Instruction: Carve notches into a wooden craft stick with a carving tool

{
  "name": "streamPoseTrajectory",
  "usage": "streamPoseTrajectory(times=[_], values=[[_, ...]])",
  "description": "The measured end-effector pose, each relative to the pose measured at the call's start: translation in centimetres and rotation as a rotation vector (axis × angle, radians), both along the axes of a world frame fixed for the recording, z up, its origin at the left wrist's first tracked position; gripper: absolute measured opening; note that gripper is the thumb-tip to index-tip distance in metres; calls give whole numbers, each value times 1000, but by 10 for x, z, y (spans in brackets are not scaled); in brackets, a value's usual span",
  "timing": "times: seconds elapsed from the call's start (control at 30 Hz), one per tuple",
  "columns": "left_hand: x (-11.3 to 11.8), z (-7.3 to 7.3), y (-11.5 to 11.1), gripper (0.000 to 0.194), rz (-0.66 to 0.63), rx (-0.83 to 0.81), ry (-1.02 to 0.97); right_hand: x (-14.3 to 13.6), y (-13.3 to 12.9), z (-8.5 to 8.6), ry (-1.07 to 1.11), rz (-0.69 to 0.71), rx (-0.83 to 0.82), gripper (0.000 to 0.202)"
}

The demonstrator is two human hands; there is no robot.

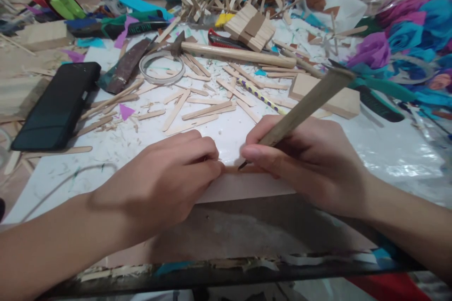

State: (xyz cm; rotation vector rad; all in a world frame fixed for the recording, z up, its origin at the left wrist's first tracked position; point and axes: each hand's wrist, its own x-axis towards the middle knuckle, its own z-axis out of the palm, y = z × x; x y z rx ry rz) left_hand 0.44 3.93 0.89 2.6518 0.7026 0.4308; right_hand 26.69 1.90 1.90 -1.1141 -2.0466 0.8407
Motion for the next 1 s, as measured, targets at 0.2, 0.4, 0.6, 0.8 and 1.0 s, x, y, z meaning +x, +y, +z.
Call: streamPoseTrajectory(times=[0.2, 0.4, 0.6, 0.8, 1.0], values=[[2, 0, 1, 39, -5, -4, 3, 0, 1, -3, 42, 41, 23, 18], [3, 0, 2, 38, 13, -3, -10, -1, -1, 3, -12, 31, 10, 21], [0, 1, 2, 42, 8, 28, -7, 6, -6, 4, -12, -107, -77, 9], [1, -4, 1, 34, 122, -86, -76, 13, -2, 12, -135, 7, -13, 6], [0, -6, 1, 37, 79, -63, -84, 14, -10, 20, -240, 144, 132, 14]])
